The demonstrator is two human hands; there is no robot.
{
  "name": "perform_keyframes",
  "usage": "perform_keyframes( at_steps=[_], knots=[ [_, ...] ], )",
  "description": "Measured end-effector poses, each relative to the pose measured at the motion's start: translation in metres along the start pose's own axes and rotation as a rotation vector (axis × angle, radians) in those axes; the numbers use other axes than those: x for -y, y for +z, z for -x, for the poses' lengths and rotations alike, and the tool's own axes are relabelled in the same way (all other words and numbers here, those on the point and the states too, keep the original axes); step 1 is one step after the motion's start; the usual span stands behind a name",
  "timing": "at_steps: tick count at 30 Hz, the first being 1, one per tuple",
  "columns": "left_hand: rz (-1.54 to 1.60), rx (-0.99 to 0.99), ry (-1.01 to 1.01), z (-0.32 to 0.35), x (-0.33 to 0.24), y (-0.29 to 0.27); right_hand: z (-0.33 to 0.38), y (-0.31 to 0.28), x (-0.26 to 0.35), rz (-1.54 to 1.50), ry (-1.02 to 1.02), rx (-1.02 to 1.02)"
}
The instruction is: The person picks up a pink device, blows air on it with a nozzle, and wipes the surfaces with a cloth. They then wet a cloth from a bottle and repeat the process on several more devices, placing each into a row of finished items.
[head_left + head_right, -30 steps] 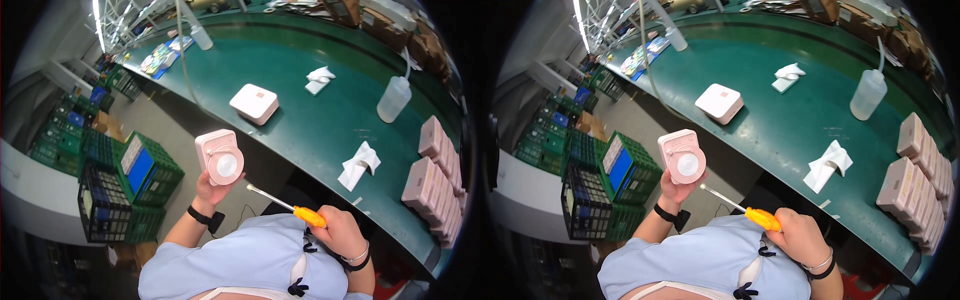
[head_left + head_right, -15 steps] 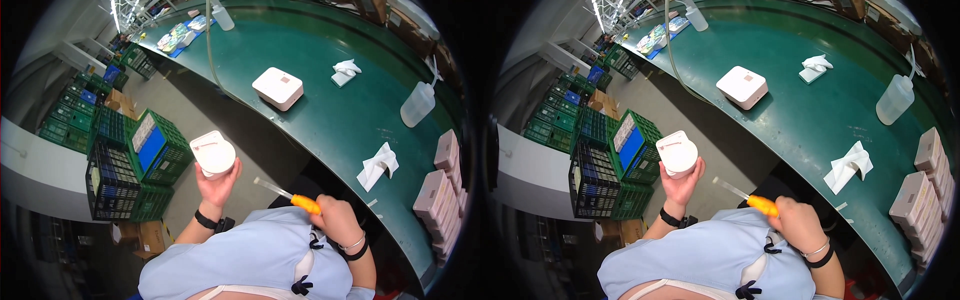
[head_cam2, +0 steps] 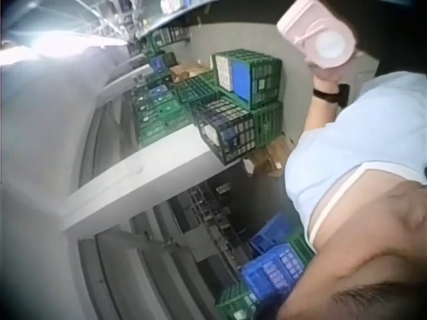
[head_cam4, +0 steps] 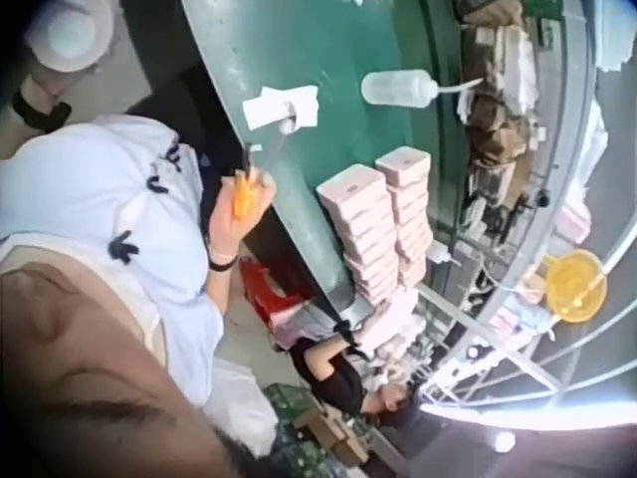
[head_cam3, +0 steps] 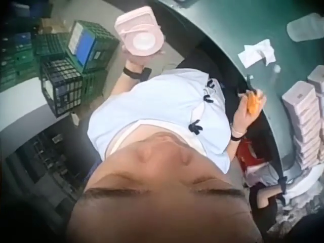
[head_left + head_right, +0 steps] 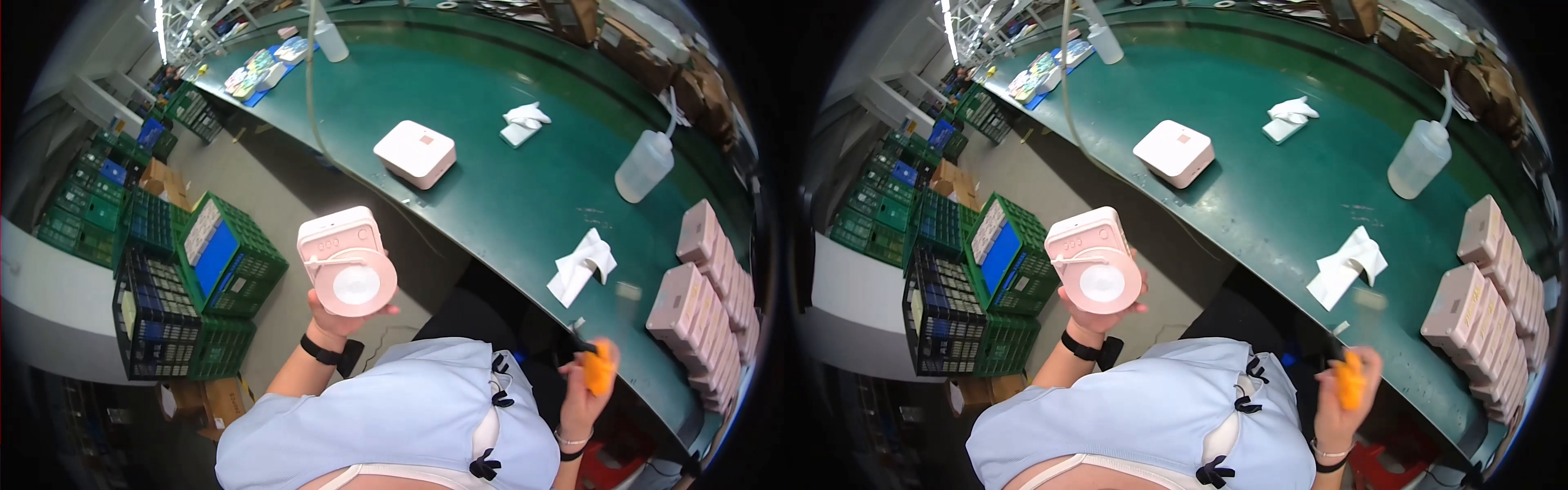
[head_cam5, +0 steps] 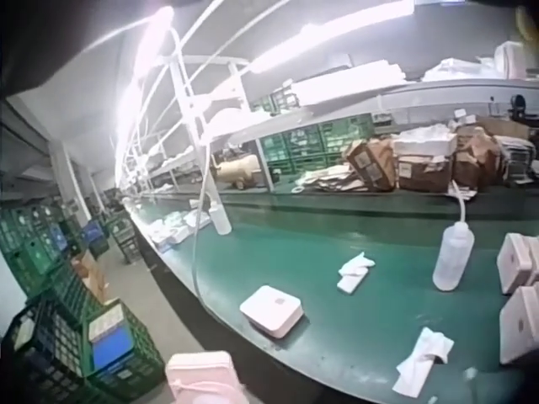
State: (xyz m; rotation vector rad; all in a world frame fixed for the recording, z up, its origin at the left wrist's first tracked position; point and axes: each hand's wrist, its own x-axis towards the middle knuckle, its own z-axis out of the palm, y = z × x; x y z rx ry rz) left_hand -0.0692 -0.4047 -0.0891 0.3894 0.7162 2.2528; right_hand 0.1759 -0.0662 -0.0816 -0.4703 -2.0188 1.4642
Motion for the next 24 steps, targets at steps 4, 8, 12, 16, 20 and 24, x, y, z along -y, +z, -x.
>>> perform_keyframes(
  at_steps=[4, 8, 12, 16, 20, 24],
  knots=[
    [-0.030, 0.072, -0.059, -0.031, 0.018, 0.028, 0.038, -0.039, -0.022, -0.126, 0.122, -0.525],
    [-0.383, -0.002, -0.152, -0.065, 0.024, 0.054, 0.046, -0.053, -0.037, -0.028, 0.266, -0.916],
    [-0.588, 0.059, -0.285, -0.091, 0.019, 0.090, 0.054, -0.071, -0.077, -0.042, 0.428, -0.969],
    [-0.726, 0.135, -0.312, -0.100, 0.020, 0.096, 0.045, -0.068, -0.091, -0.126, 0.341, -0.946],
    [-0.900, 0.123, -0.256, -0.108, 0.025, 0.113, 0.047, -0.063, -0.090, 0.025, 0.300, -0.806],
    [-0.996, 0.154, -0.207, -0.117, 0.033, 0.122, 0.067, -0.060, -0.109, -0.311, 0.473, -0.752]
  ],
)
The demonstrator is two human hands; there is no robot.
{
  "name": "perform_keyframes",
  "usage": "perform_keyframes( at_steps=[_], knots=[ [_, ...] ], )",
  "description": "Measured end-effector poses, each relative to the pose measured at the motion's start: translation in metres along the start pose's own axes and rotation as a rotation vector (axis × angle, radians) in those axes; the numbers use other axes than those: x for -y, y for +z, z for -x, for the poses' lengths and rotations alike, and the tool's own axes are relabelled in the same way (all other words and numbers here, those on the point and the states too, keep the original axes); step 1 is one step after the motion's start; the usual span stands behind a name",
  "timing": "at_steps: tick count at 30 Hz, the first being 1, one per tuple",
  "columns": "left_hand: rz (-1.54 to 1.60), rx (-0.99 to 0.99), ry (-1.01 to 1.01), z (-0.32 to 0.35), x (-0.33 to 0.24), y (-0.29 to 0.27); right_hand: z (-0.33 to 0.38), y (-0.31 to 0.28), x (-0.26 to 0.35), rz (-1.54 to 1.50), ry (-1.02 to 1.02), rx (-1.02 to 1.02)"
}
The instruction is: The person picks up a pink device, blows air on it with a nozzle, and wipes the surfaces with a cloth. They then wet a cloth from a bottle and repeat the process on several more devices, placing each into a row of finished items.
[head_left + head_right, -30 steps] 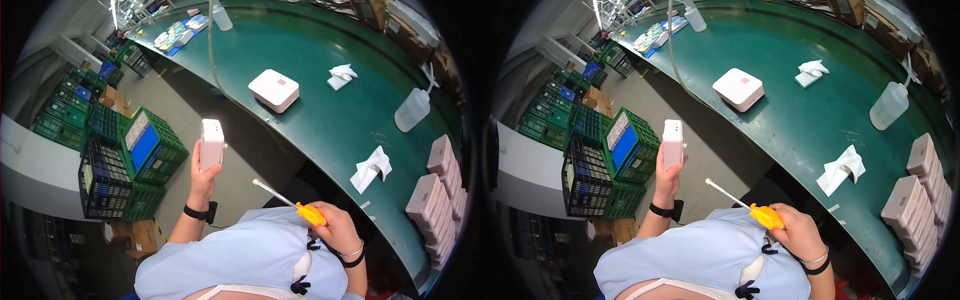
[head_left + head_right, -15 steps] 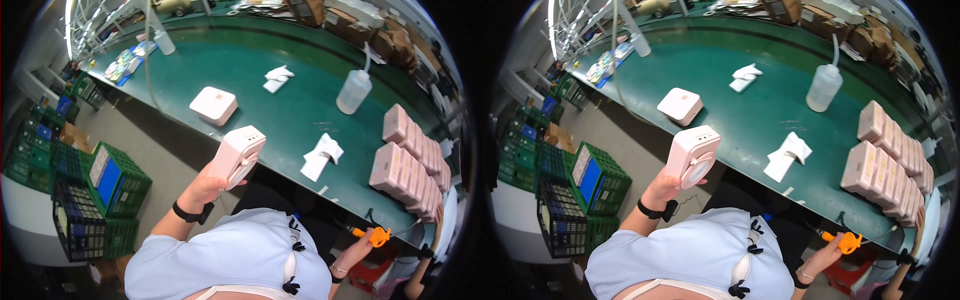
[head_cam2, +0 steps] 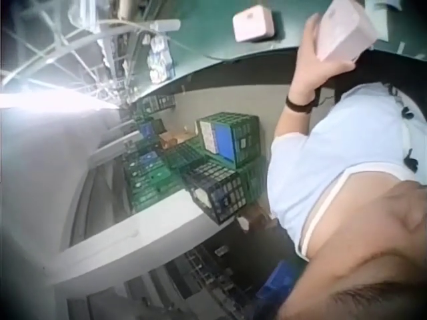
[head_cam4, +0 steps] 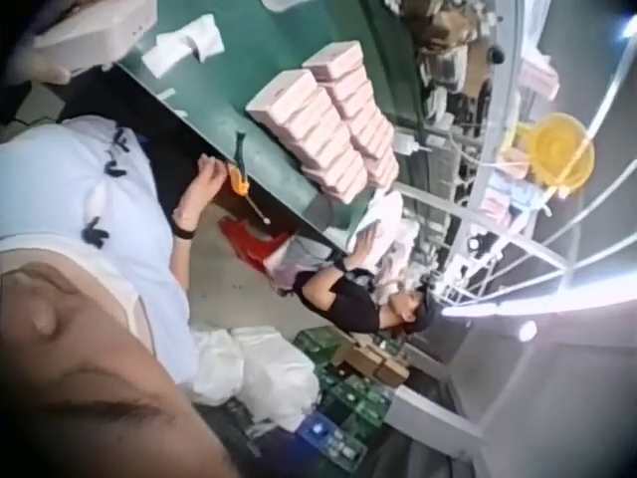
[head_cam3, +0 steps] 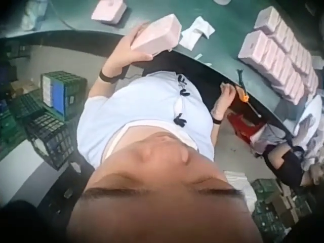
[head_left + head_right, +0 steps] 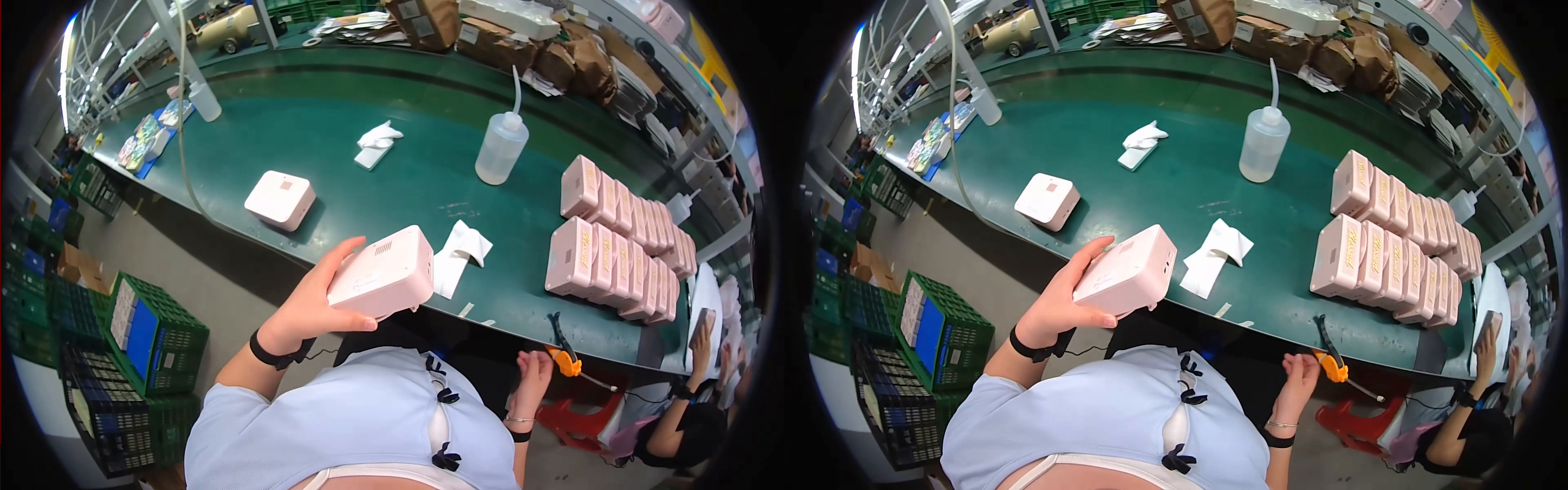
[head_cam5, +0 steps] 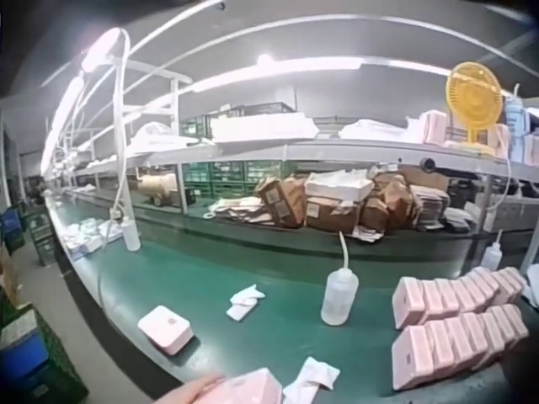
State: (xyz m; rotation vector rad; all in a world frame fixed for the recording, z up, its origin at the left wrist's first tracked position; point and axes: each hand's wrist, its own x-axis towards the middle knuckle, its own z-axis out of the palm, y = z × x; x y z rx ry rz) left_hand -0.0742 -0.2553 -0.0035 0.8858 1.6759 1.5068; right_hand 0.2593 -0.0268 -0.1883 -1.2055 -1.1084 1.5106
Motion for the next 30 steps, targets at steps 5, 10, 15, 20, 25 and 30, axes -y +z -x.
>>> perform_keyframes(
  at_steps=[5, 10, 15, 20, 25, 30],
  knots=[
    [-0.007, 0.048, -0.006, -0.010, 0.001, 0.011, 0.014, 0.010, 0.047, 0.184, 0.282, 0.376],
    [-0.015, 0.157, 0.010, -0.019, 0.010, 0.015, 0.024, 0.056, 0.098, 0.253, 0.094, 0.797],
    [0.082, 0.332, -0.084, -0.009, 0.026, 0.007, 0.015, 0.136, 0.140, 0.725, -0.775, 0.791],
    [0.281, 0.391, -0.201, 0.012, 0.039, -0.010, 0.002, 0.206, 0.132, 1.066, -0.945, 0.737],
    [0.393, 0.415, -0.258, 0.024, 0.040, -0.019, -0.029, 0.236, 0.105, 1.263, -0.922, 0.786],
    [0.517, 0.355, -0.335, 0.032, 0.046, -0.027, -0.023, 0.235, 0.136, 0.721, -0.481, 0.875]
  ],
)
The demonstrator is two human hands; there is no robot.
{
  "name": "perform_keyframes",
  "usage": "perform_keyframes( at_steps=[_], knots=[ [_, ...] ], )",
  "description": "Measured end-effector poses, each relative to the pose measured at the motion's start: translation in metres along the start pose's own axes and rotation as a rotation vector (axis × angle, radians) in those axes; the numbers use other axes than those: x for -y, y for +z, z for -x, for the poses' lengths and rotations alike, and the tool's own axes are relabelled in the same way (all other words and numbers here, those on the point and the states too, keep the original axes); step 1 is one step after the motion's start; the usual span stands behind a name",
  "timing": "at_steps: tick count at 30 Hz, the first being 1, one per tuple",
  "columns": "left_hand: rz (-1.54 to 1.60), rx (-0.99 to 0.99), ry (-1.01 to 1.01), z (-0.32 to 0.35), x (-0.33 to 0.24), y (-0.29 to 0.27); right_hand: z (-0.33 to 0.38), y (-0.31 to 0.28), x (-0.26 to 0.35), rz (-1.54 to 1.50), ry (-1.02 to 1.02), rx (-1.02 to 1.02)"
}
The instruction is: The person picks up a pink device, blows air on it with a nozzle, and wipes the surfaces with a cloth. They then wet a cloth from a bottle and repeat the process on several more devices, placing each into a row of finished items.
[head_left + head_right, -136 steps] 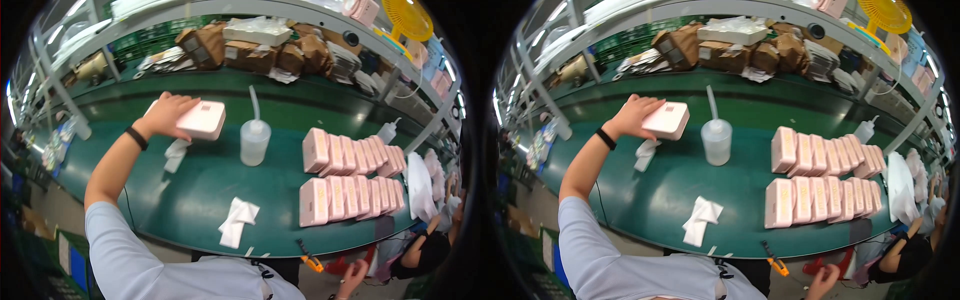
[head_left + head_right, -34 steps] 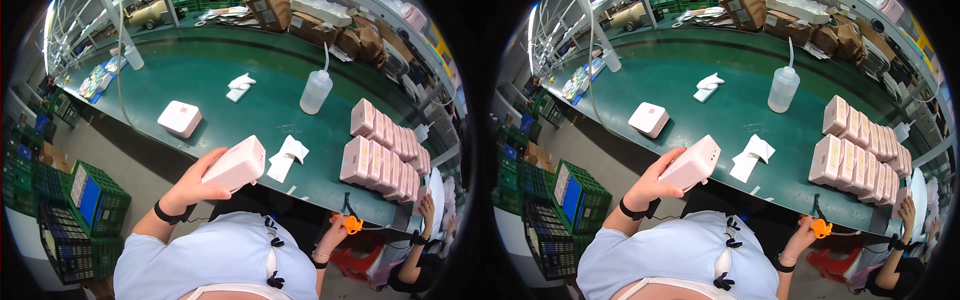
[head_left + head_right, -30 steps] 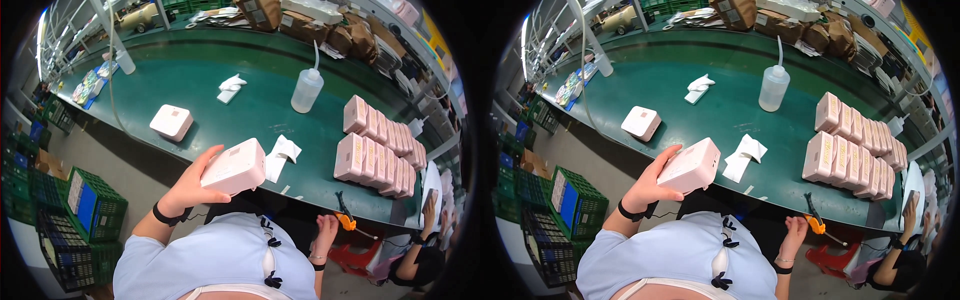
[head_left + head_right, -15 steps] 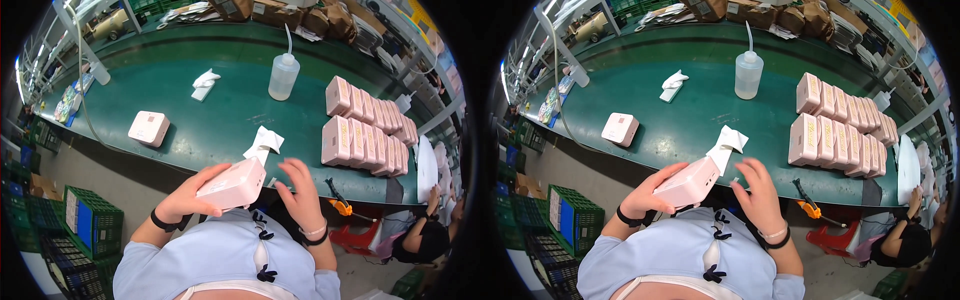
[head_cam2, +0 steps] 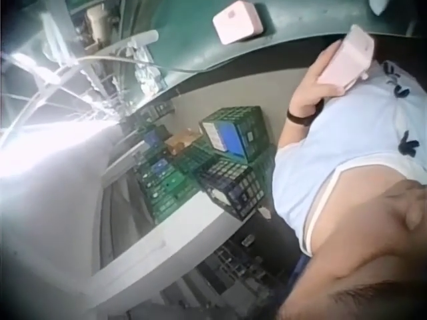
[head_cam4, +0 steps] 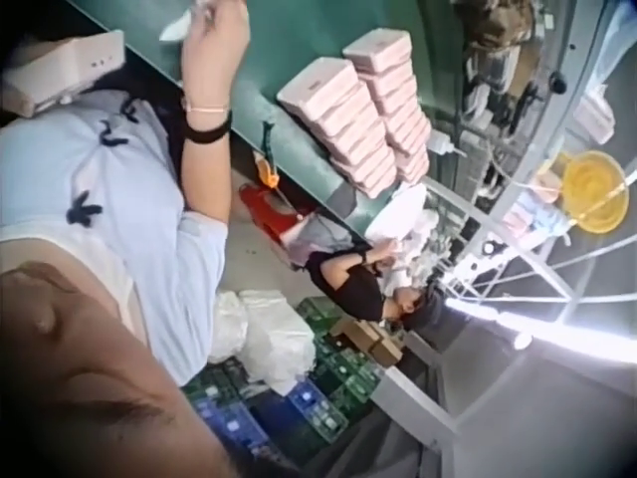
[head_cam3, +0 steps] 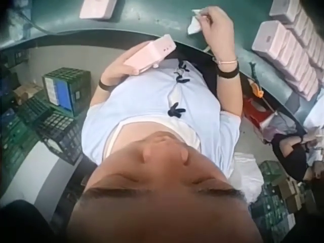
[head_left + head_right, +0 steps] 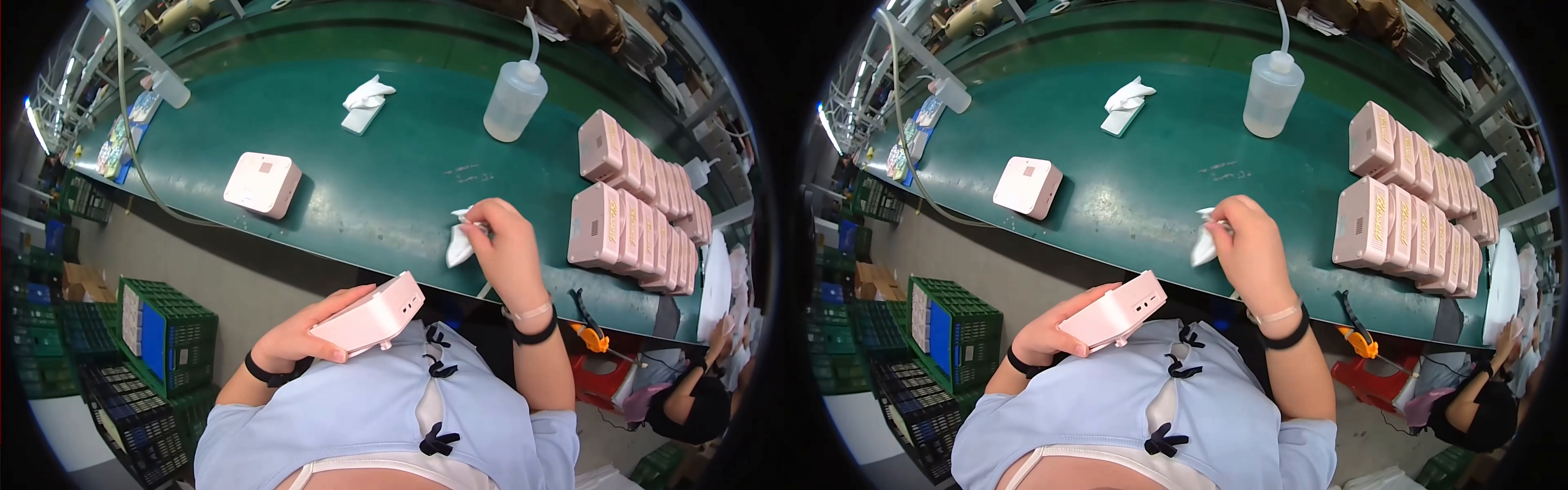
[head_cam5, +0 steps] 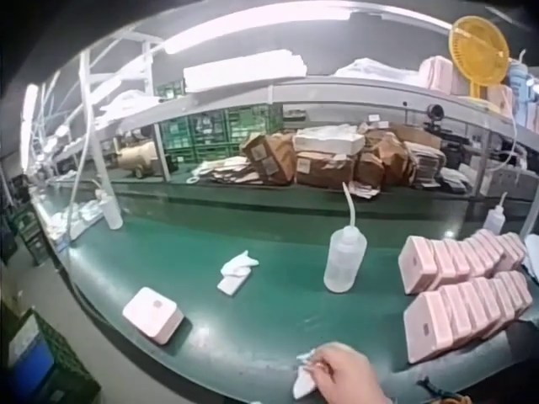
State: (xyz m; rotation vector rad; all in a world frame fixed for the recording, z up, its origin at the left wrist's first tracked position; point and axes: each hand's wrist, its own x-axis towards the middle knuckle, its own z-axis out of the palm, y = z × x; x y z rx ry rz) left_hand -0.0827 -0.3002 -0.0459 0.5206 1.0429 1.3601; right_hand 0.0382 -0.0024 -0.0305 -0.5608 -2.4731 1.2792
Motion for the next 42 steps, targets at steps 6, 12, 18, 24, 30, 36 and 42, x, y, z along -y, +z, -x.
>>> perform_keyframes(
  at_steps=[6, 12, 18, 24, 30, 36, 42],
  knots=[
    [-0.065, -0.070, -0.105, 0.003, -0.008, 0.001, 0.030, 0.037, 0.054, -0.568, -0.410, 0.084],
    [-0.074, -0.137, -0.288, 0.002, -0.013, 0.010, 0.039, 0.053, 0.055, -0.509, 0.138, 0.487],
    [-0.271, -0.018, -0.019, -0.009, -0.007, 0.001, 0.036, 0.065, 0.026, -0.988, 0.192, 0.237],
    [-0.253, -0.113, -0.056, -0.008, -0.010, 0.005, 0.029, 0.045, 0.034, -0.337, -0.561, 0.297],
    [-0.353, -0.075, -0.009, -0.019, -0.003, 0.008, 0.031, 0.050, 0.031, -0.570, -0.158, 0.390],
    [-0.132, -0.118, -0.083, -0.019, 0.003, 0.011, 0.033, 0.045, 0.036, -1.128, 0.197, 0.231],
    [-0.229, -0.049, -0.003, -0.018, 0.002, 0.004, 0.027, 0.033, 0.037, -0.562, -0.210, 0.346]
  ],
)
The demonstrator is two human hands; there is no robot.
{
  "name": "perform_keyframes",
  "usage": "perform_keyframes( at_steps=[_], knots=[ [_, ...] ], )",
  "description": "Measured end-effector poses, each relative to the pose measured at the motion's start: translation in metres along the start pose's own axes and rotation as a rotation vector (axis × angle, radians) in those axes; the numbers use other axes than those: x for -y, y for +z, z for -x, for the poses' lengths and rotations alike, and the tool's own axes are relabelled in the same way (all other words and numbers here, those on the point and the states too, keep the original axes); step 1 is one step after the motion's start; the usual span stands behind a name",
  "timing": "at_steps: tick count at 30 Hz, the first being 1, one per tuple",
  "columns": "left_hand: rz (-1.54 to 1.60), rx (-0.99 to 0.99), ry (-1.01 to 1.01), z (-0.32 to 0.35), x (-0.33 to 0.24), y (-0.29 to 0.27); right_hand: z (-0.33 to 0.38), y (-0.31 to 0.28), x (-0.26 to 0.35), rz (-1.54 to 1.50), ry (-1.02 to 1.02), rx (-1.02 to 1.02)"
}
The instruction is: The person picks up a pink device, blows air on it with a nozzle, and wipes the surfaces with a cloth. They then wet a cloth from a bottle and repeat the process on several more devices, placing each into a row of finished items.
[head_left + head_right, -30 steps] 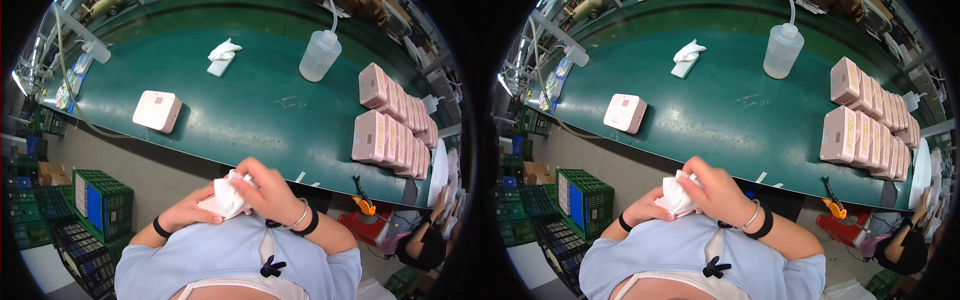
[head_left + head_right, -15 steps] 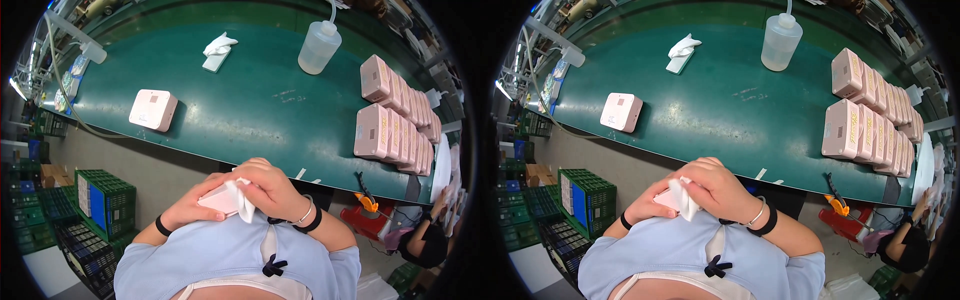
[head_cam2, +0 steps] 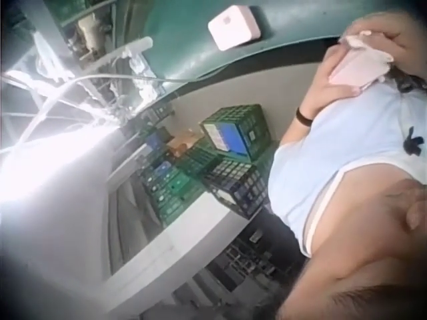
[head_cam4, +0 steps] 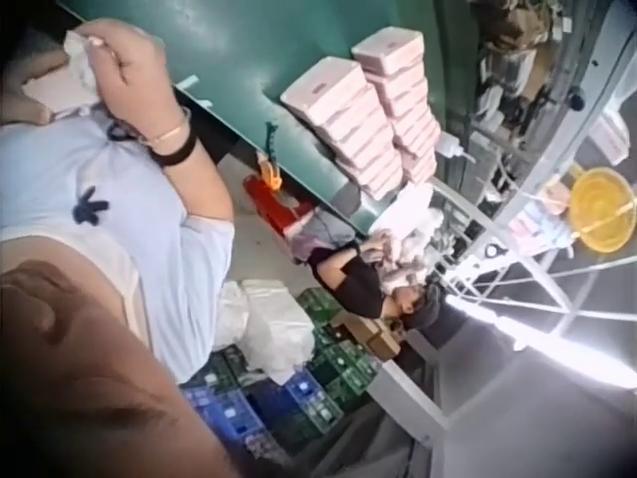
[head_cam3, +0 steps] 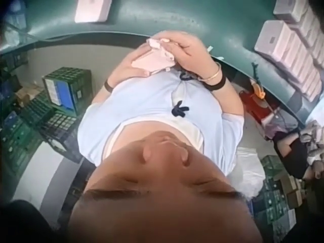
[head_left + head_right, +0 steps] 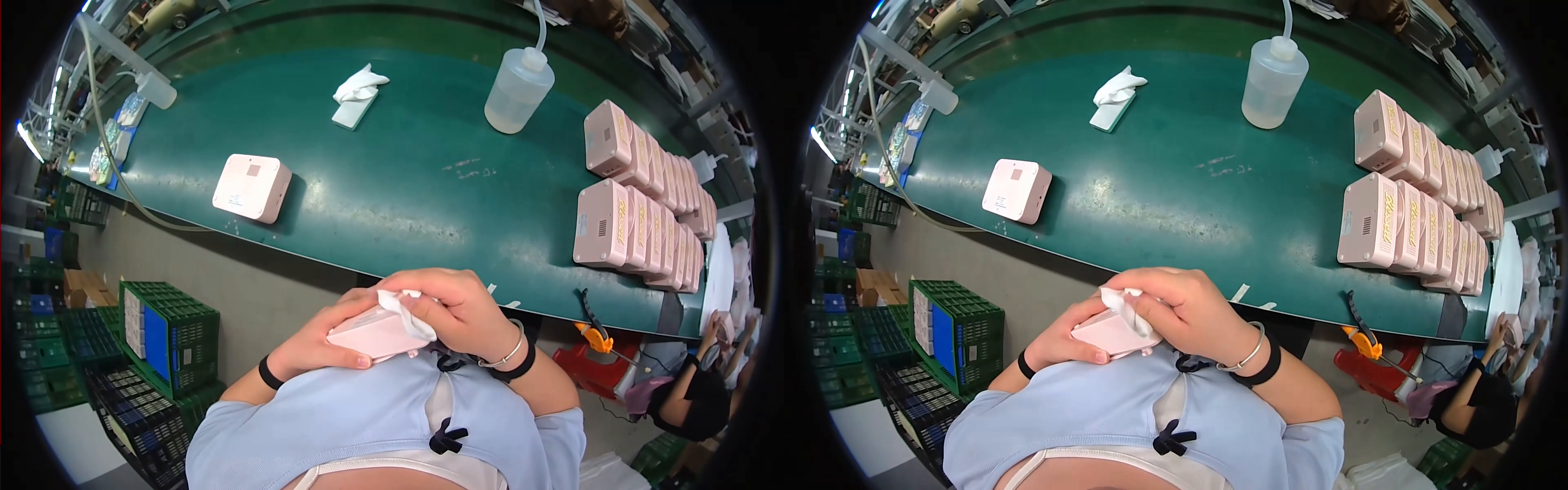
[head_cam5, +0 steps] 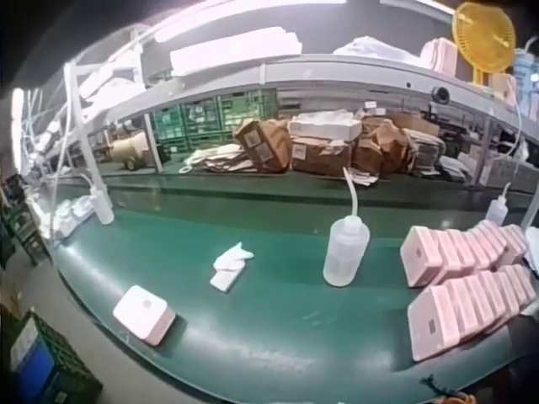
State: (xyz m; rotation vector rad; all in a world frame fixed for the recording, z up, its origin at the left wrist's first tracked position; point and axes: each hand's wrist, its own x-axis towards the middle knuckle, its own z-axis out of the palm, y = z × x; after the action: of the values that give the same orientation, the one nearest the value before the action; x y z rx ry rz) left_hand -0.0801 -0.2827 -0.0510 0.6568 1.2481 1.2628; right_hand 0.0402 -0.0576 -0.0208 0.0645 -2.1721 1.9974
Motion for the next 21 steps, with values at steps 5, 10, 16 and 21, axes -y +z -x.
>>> perform_keyframes(
  at_steps=[5, 10, 16, 21],
  knots=[
    [0.165, -0.014, 0.115, -0.002, -0.007, 0.002, -0.042, -0.033, -0.007, 0.582, 0.118, -0.068],
    [0.284, -0.134, 0.073, 0.012, 0.001, -0.008, -0.090, -0.053, -0.020, 1.355, 0.033, -0.006],
    [0.401, -0.216, 0.053, 0.025, 0.005, -0.003, -0.216, -0.045, -0.066, 1.317, -0.314, 0.075],
    [0.455, -0.174, 0.097, 0.031, 0.017, -0.016, -0.261, -0.043, -0.086, 1.527, -0.555, 0.261]
  ],
)
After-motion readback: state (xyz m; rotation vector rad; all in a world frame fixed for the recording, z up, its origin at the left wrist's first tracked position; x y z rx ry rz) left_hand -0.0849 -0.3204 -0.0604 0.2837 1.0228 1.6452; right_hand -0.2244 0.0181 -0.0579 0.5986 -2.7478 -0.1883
